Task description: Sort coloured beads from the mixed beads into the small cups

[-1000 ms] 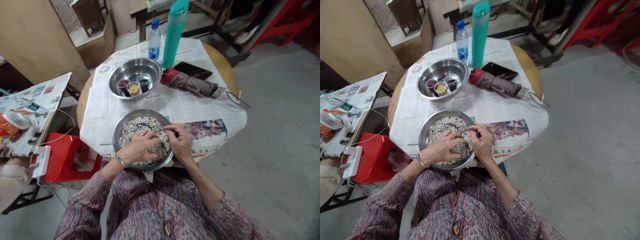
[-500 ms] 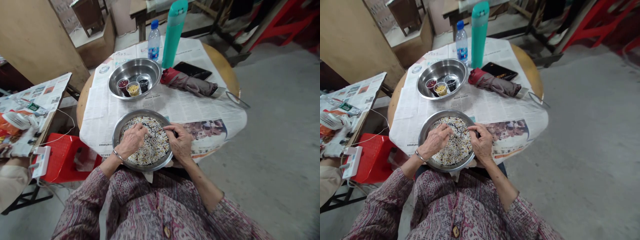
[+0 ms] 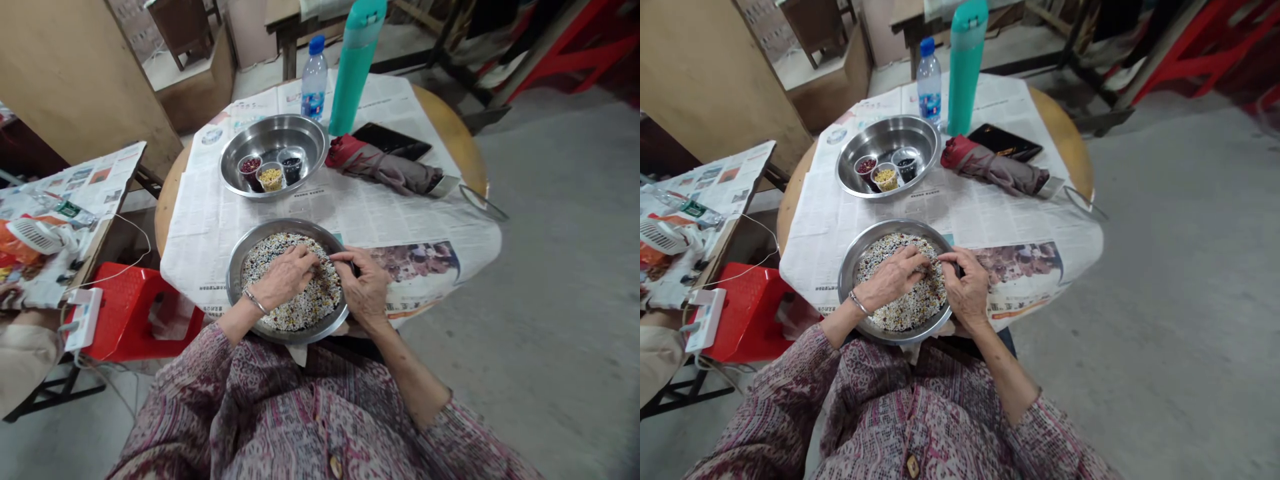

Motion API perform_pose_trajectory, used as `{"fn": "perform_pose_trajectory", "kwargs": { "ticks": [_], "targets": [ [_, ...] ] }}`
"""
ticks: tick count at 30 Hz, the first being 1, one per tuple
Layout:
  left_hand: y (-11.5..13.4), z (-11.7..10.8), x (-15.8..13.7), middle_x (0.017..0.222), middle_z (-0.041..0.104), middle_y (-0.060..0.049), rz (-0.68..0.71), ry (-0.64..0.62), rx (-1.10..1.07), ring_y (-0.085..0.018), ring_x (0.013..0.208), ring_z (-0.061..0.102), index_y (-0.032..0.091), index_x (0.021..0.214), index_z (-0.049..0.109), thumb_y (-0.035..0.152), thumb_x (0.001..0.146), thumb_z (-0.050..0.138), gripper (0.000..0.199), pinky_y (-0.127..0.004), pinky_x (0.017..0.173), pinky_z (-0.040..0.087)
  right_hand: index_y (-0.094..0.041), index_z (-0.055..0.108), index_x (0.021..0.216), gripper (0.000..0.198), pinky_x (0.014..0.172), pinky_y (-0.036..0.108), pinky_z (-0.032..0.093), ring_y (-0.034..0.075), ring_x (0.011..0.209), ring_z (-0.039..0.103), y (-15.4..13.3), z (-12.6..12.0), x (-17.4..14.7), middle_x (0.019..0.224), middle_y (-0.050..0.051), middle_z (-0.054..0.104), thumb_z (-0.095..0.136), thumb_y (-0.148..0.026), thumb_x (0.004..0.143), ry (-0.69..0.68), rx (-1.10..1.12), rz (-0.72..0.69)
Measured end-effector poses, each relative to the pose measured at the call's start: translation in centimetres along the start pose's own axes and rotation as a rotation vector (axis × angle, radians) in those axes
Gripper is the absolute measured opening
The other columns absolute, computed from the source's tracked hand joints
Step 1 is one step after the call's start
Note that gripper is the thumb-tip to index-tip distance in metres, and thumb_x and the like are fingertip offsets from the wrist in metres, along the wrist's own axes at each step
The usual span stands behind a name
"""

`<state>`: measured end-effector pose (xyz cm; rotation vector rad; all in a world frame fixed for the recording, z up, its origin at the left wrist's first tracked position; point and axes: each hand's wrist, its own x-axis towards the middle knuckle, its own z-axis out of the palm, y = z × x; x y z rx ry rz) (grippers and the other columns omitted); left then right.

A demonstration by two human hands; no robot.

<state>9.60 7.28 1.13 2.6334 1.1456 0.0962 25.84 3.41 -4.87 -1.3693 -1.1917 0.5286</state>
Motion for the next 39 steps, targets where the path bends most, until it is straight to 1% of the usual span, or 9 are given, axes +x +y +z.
{"fn": "perform_pose_trajectory", "kwargs": {
  "ticks": [6, 11, 15, 19, 23, 26, 30, 34, 39],
  "targets": [
    [-0.8, 0.1, -2.3, 0.103, 0.062, -0.005, -0.03, 0.036, -0.042, -0.02, 0.103, 0.057, 0.018, 0.103, 0.062, 0.016, 0.097, 0.053, 0.011, -0.038, 0.1, 0.048, -0.022, 0.073, 0.078, 0.015, 0.093, 0.04, 0.051, 0.023, 0.097, 0.068, 0.1, -0.1, 0.0, 0.09, 0.005, 0.073, 0.059, -0.024, 0.081, 0.0, 0.001, 0.014],
    [-1.5, 0.3, -5.0, 0.102, 0.063, -0.005, -0.114, 0.148, -0.07, -0.019, 0.103, 0.056, 0.018, 0.102, 0.062, 0.017, 0.097, 0.052, 0.011, -0.037, 0.101, 0.047, -0.023, 0.073, 0.077, 0.014, 0.091, 0.041, 0.052, 0.024, 0.095, 0.068, 0.2, -0.2, -0.1, 0.09, 0.005, 0.074, 0.06, -0.025, 0.079, 0.004, -0.012, 0.032],
    [-1.7, 0.8, -6.0, 0.1, 0.064, -0.004, -0.132, 0.192, -0.088, -0.018, 0.102, 0.058, 0.019, 0.101, 0.062, 0.018, 0.097, 0.053, 0.01, -0.037, 0.101, 0.047, -0.023, 0.073, 0.077, 0.014, 0.093, 0.042, 0.051, 0.024, 0.097, 0.068, 0.2, -0.2, -0.1, 0.089, 0.004, 0.074, 0.06, -0.026, 0.079, 0.003, -0.024, 0.031],
    [-1.8, 1.0, -5.9, 0.096, 0.066, -0.004, -0.172, 0.198, -0.134, -0.017, 0.095, 0.061, 0.018, 0.097, 0.063, 0.014, 0.098, 0.049, 0.015, -0.033, 0.091, 0.052, -0.022, 0.074, 0.087, 0.017, 0.09, 0.04, 0.052, 0.023, 0.093, 0.069, 0.1, -0.2, -0.1, 0.093, 0.004, 0.075, 0.061, -0.025, 0.076, -0.006, -0.026, 0.063],
    [-2.3, 0.2, -5.6, 0.096, 0.068, -0.004, -0.227, 0.249, -0.053, -0.017, 0.095, 0.061, 0.018, 0.098, 0.063, 0.012, 0.099, 0.046, 0.018, -0.035, 0.095, 0.051, -0.021, 0.074, 0.09, 0.019, 0.088, 0.039, 0.052, 0.022, 0.089, 0.068, 0.1, -0.1, -0.1, 0.094, 0.005, 0.076, 0.06, -0.026, 0.078, -0.008, -0.009, 0.076],
    [-2.6, -0.6, -6.0, 0.105, 0.066, -0.007, -0.275, 0.281, 0.066, -0.02, 0.101, 0.058, 0.018, 0.104, 0.063, 0.012, 0.097, 0.049, 0.016, -0.039, 0.098, 0.05, -0.02, 0.074, 0.088, 0.018, 0.089, 0.04, 0.052, 0.023, 0.091, 0.068, 0.2, -0.1, -0.1, 0.095, 0.005, 0.075, 0.06, -0.027, 0.078, -0.009, -0.003, 0.071],
    [-2.5, -0.8, -7.1, 0.116, 0.06, -0.009, -0.362, 0.289, 0.14, -0.024, 0.107, 0.055, 0.019, 0.115, 0.06, 0.015, 0.093, 0.056, 0.022, -0.04, 0.092, 0.053, -0.021, 0.074, 0.088, 0.017, 0.091, 0.04, 0.052, 0.023, 0.093, 0.068, 0.3, -0.1, 0.0, 0.095, 0.005, 0.076, 0.06, -0.027, 0.079, -0.013, -0.009, 0.058],
    [-1.9, -0.7, -6.9, 0.102, 0.064, -0.005, -0.313, 0.282, 0.141, -0.02, 0.098, 0.058, 0.021, 0.103, 0.063, 0.019, 0.099, 0.051, 0.013, -0.037, 0.092, 0.053, -0.021, 0.074, 0.087, 0.017, 0.091, 0.04, 0.052, 0.023, 0.093, 0.069, 0.3, -0.2, -0.1, 0.094, 0.005, 0.076, 0.06, -0.027, 0.08, -0.01, -0.009, 0.044],
    [-2.1, -0.2, -4.1, 0.093, 0.066, -0.004, -0.231, 0.257, 0.149, -0.018, 0.093, 0.06, 0.02, 0.094, 0.067, 0.017, 0.1, 0.046, 0.022, -0.036, 0.094, 0.051, -0.022, 0.074, 0.088, 0.017, 0.091, 0.04, 0.052, 0.023, 0.093, 0.069, 0.3, -0.2, -0.1, 0.096, 0.005, 0.076, 0.06, -0.026, 0.081, -0.013, -0.011, 0.039]
  ]
}}
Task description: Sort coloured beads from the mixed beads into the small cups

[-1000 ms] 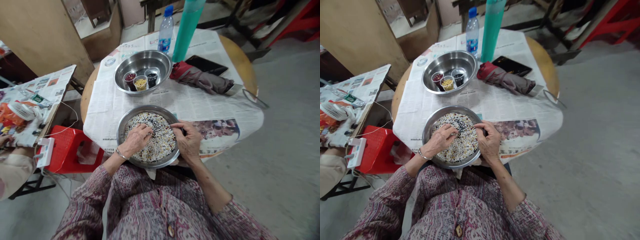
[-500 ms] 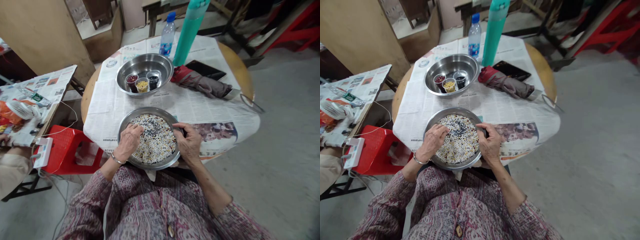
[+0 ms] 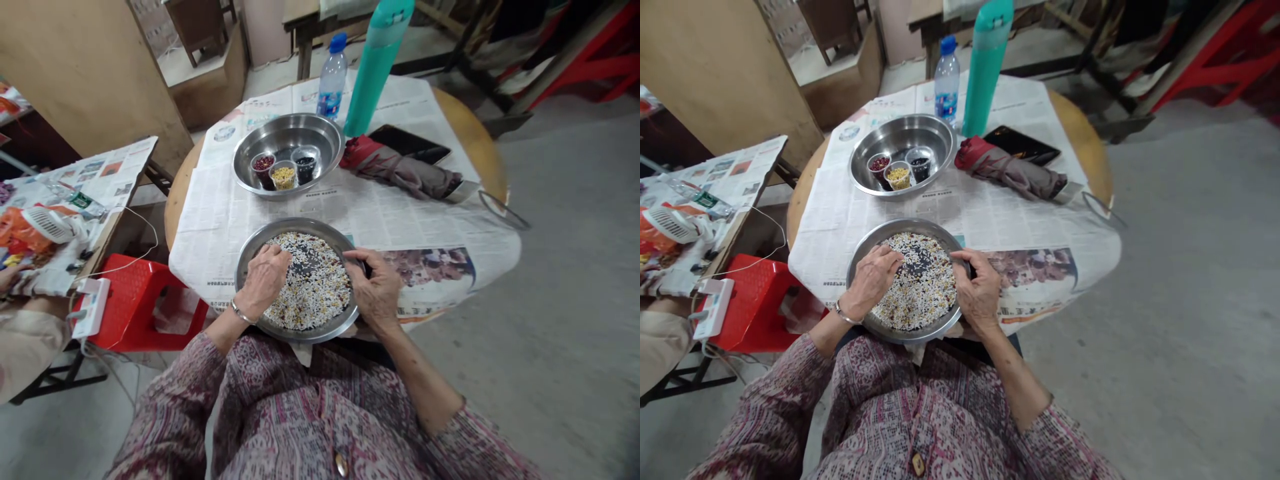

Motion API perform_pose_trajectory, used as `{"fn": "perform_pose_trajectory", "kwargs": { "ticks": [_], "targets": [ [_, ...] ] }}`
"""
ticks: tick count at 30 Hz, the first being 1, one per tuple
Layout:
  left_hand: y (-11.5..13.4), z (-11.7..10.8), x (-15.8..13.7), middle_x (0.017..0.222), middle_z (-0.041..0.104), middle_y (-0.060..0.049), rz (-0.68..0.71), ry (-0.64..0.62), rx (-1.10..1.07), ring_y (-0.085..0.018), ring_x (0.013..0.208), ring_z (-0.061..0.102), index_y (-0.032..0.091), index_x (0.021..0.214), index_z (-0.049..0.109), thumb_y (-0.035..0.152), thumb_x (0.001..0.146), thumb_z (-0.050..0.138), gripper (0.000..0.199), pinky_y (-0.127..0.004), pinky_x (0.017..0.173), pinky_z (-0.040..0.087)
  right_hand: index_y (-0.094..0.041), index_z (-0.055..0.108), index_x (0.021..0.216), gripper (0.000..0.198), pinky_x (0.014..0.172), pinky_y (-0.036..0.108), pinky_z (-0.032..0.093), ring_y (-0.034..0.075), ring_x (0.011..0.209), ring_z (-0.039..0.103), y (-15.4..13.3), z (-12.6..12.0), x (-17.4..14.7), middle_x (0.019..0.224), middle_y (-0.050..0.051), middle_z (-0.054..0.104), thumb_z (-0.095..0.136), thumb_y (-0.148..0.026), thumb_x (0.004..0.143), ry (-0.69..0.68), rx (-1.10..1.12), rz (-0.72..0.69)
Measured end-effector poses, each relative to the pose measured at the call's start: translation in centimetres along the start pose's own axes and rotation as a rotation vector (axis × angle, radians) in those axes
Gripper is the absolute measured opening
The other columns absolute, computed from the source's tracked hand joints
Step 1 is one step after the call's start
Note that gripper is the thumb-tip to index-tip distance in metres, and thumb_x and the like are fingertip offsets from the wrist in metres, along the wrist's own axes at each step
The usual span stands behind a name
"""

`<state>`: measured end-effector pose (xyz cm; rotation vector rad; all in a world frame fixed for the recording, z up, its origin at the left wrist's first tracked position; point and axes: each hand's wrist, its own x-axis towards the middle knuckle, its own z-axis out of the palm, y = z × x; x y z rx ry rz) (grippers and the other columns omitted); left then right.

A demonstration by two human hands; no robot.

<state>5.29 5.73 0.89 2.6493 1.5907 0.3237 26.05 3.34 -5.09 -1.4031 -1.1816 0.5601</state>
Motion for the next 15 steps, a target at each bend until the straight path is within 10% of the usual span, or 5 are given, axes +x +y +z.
{"fn": "perform_pose_trajectory", "kwargs": {
  "ticks": [8, 15],
  "targets": [
    [0.2, 0.4, 1.6, 0.094, 0.069, -0.008, -0.051, -0.093, 0.019, -0.02, 0.092, 0.063, 0.016, 0.087, 0.067, 0.011, 0.096, 0.048, 0.022, -0.036, 0.09, 0.053, -0.021, 0.073, 0.086, 0.017, 0.092, 0.04, 0.051, 0.023, 0.095, 0.069, -0.3, 0.1, 0.0, 0.095, 0.006, 0.075, 0.059, -0.028, 0.082, -0.004, 0.017, 0.004],
    [-0.6, -0.7, 0.1, 0.083, 0.068, -0.001, -0.256, 0.156, -0.495, -0.013, 0.075, 0.06, 0.019, 0.09, 0.062, 0.016, 0.092, 0.054, 0.009, -0.03, 0.076, 0.053, -0.022, 0.073, 0.085, 0.015, 0.092, 0.039, 0.052, 0.023, 0.094, 0.069, -0.3, 0.1, 0.0, 0.094, 0.005, 0.075, 0.059, -0.024, 0.081, 0.006, 0.021, -0.008]
  ]
}}
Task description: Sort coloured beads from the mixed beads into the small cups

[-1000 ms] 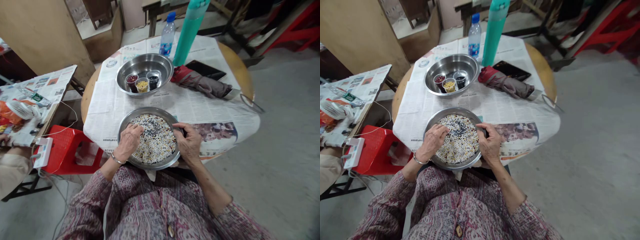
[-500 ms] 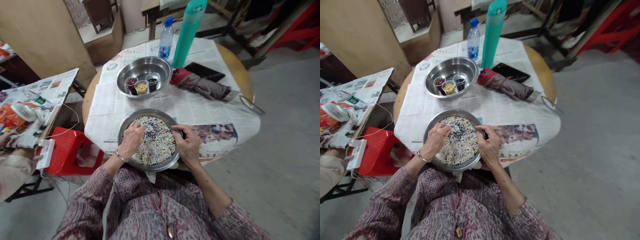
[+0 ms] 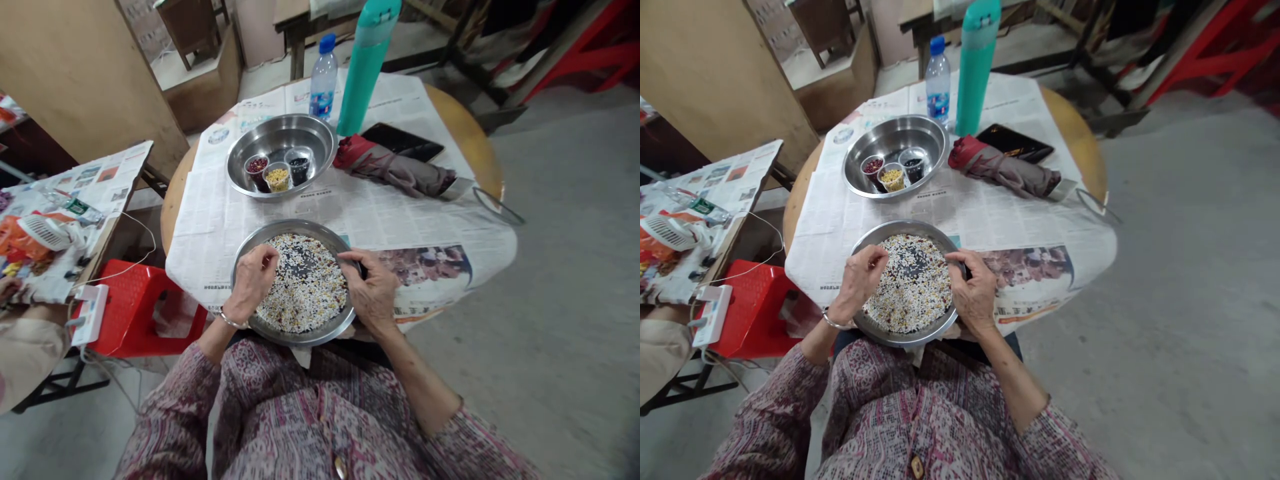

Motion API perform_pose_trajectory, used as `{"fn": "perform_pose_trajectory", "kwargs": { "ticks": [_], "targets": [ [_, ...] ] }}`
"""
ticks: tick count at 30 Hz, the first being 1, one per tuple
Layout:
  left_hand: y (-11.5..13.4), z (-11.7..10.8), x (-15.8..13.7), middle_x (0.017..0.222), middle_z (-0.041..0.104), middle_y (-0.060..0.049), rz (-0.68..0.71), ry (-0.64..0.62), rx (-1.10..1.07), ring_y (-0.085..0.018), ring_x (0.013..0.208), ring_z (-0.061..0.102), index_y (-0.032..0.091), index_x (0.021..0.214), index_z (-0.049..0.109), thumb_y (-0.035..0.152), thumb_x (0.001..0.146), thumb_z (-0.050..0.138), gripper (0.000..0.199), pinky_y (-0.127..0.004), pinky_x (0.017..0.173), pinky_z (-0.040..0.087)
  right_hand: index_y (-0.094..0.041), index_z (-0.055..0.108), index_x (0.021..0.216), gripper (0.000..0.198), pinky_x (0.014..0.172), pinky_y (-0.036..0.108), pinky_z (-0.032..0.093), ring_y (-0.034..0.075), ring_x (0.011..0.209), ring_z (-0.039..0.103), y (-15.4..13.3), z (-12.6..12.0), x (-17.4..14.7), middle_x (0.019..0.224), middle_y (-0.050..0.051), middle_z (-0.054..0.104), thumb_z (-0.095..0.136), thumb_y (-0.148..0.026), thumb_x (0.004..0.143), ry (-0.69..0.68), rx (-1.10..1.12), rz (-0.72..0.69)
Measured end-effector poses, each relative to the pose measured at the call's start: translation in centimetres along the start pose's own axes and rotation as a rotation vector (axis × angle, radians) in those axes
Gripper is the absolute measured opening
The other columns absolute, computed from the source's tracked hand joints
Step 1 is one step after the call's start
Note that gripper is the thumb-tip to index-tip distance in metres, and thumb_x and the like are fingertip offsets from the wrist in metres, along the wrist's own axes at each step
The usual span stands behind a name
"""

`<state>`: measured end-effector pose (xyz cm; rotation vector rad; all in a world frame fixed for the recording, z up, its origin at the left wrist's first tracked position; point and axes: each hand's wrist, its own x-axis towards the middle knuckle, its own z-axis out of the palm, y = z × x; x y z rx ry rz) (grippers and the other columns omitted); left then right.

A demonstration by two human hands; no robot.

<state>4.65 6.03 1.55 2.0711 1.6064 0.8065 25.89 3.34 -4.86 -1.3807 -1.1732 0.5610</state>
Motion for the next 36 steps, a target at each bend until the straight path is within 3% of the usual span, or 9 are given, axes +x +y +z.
{"fn": "perform_pose_trajectory", "kwargs": {
  "ticks": [4, 6, 9, 13, 16, 21, 28, 36],
  "targets": [
    [-0.1, -0.7, -0.2, 0.085, 0.07, -0.002, -0.281, -0.099, -0.423, -0.01, 0.069, 0.061, 0.017, 0.098, 0.063, 0.016, 0.089, 0.052, 0.014, -0.026, 0.067, 0.054, -0.022, 0.073, 0.085, 0.015, 0.091, 0.039, 0.052, 0.023, 0.094, 0.069, 0.0, 0.0, 0.0, 0.094, 0.005, 0.076, 0.059, -0.025, 0.081, 0.0, -0.008, -0.001],
    [0.3, -0.7, -0.1, 0.082, 0.069, -0.002, -0.301, -0.167, -0.46, -0.01, 0.067, 0.061, 0.016, 0.097, 0.065, 0.019, 0.089, 0.055, 0.013, -0.025, 0.065, 0.054, -0.022, 0.073, 0.084, 0.015, 0.09, 0.039, 0.053, 0.023, 0.093, 0.069, 0.0, 0.0, 0.0, 0.092, 0.004, 0.075, 0.06, -0.026, 0.081, 0.004, -0.004, 0.004],
    [1.0, 0.1, 0.1, 0.078, 0.067, -0.001, -0.15, -0.22, -0.28, -0.011, 0.068, 0.06, 0.017, 0.092, 0.068, 0.02, 0.087, 0.062, 0.008, -0.026, 0.067, 0.053, -0.022, 0.073, 0.084, 0.015, 0.09, 0.039, 0.052, 0.023, 0.094, 0.069, 0.1, 0.0, 0.0, 0.092, 0.005, 0.075, 0.06, -0.027, 0.081, 0.004, 0.003, 0.01],
    [1.7, 1.6, 0.0, 0.087, 0.066, -0.003, 0.123, -0.269, 0.045, -0.014, 0.079, 0.062, 0.017, 0.09, 0.069, 0.012, 0.089, 0.06, 0.011, -0.032, 0.082, 0.054, -0.021, 0.073, 0.085, 0.016, 0.09, 0.039, 0.052, 0.023, 0.094, 0.069, 0.2, 0.1, 0.0, 0.093, 0.005, 0.075, 0.059, -0.026, 0.081, 0.003, 0.001, 0.01],
    [2.0, 2.3, -0.1, 0.093, 0.064, -0.005, 0.221, -0.307, 0.216, -0.018, 0.093, 0.062, 0.018, 0.093, 0.069, 0.013, 0.093, 0.056, 0.013, -0.035, 0.091, 0.053, -0.022, 0.073, 0.084, 0.016, 0.089, 0.038, 0.052, 0.022, 0.093, 0.068, 0.1, 0.1, 0.0, 0.093, 0.005, 0.075, 0.058, -0.027, 0.081, 0.004, 0.002, 0.009],
    [2.2, 2.7, 0.0, 0.092, 0.063, -0.005, 0.236, -0.348, 0.346, -0.019, 0.096, 0.061, 0.017, 0.089, 0.068, 0.016, 0.097, 0.052, 0.017, -0.034, 0.089, 0.053, -0.022, 0.073, 0.084, 0.016, 0.089, 0.038, 0.052, 0.022, 0.093, 0.069, -0.1, 0.1, 0.0, 0.092, 0.005, 0.075, 0.058, -0.025, 0.081, 0.003, 0.009, 0.0],
    [2.1, 2.9, 0.3, 0.087, 0.064, -0.005, 0.216, -0.366, 0.335, -0.018, 0.09, 0.062, 0.016, 0.084, 0.066, 0.01, 0.094, 0.052, 0.018, -0.032, 0.088, 0.053, -0.021, 0.073, 0.084, 0.016, 0.09, 0.037, 0.052, 0.022, 0.093, 0.069, 0.1, 0.1, 0.0, 0.093, 0.005, 0.075, 0.057, -0.024, 0.082, 0.001, -0.003, -0.003],
    [1.2, 2.4, -0.2, 0.094, 0.065, -0.006, 0.236, -0.254, 0.22, -0.017, 0.091, 0.062, 0.017, 0.097, 0.065, 0.007, 0.092, 0.051, 0.017, -0.035, 0.093, 0.052, -0.022, 0.072, 0.084, 0.016, 0.09, 0.037, 0.052, 0.022, 0.093, 0.069, 0.1, 0.1, 0.0, 0.094, 0.005, 0.075, 0.057, -0.025, 0.082, -0.003, 0.004, 0.012]
  ]
}}
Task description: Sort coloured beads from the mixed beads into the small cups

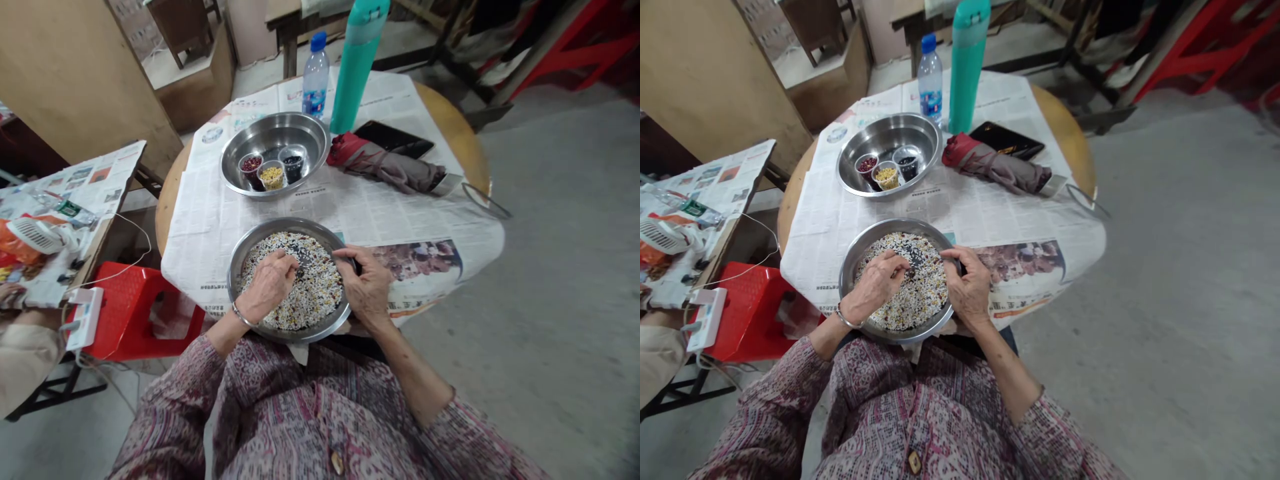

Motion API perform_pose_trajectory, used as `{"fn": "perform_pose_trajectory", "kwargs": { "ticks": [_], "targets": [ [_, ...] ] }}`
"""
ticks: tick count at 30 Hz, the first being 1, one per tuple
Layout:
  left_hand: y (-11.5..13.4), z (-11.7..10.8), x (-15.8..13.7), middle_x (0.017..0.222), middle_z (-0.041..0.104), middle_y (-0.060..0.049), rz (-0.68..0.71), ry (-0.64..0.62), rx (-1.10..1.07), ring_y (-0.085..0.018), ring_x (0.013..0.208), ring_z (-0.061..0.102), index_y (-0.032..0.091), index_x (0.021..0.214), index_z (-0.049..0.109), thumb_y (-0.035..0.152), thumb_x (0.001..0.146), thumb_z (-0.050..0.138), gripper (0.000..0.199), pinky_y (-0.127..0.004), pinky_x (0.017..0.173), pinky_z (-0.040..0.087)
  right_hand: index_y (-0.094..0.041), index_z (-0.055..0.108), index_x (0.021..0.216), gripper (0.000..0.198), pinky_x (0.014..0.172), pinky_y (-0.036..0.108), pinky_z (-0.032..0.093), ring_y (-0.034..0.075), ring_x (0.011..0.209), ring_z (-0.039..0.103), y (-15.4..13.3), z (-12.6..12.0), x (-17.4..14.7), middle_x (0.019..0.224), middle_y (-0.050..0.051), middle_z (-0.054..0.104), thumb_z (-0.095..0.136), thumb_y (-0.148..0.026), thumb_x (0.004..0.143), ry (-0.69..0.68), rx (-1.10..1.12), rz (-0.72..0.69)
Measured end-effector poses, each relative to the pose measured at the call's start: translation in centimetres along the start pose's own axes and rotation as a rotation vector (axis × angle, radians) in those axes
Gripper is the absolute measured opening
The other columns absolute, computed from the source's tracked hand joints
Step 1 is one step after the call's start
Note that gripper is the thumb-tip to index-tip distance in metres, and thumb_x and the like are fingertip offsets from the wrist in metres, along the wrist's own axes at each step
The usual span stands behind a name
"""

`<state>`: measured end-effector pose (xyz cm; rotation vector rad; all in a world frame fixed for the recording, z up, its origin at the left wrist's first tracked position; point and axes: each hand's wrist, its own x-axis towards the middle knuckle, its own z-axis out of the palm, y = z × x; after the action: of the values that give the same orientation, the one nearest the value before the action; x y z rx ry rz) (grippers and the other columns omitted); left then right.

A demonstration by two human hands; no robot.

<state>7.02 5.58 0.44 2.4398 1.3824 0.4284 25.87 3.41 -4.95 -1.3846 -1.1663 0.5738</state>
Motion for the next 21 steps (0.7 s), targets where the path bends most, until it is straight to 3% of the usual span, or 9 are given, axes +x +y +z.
{"fn": "perform_pose_trajectory", "kwargs": {
  "ticks": [6, 15, 21],
  "targets": [
    [0.4, 0.0, 0.5, 0.093, 0.064, -0.006, -0.017, -0.069, 0.012, -0.019, 0.093, 0.062, 0.016, 0.093, 0.066, 0.014, 0.092, 0.057, 0.009, -0.034, 0.09, 0.052, -0.022, 0.072, 0.084, 0.016, 0.089, 0.036, 0.052, 0.022, 0.093, 0.068, -0.1, 0.0, 0.0, 0.093, 0.005, 0.074, 0.057, -0.025, 0.081, -0.003, 0.001, -0.005],
    [0.5, 0.1, 1.2, 0.091, 0.063, -0.006, -0.024, -0.176, 0.035, -0.02, 0.095, 0.06, 0.017, 0.089, 0.062, 0.013, 0.096, 0.048, 0.016, -0.035, 0.092, 0.051, -0.021, 0.072, 0.084, 0.016, 0.091, 0.038, 0.051, 0.022, 0.094, 0.068, -0.1, 0.0, 0.0, 0.093, 0.006, 0.074, 0.057, -0.024, 0.081, -0.005, 0.001, -0.004],
    [0.7, 0.1, 0.7, 0.094, 0.062, -0.008, -0.016, -0.168, 0.077, -0.022, 0.097, 0.058, 0.017, 0.088, 0.056, 0.009, 0.096, 0.042, 0.018, -0.038, 0.095, 0.05, -0.022, 0.072, 0.084, 0.015, 0.089, 0.037, 0.052, 0.022, 0.093, 0.068, -0.2, 0.0, 0.1, 0.093, 0.005, 0.074, 0.057, -0.025, 0.083, -0.003, 0.008, -0.011]
  ]
}}
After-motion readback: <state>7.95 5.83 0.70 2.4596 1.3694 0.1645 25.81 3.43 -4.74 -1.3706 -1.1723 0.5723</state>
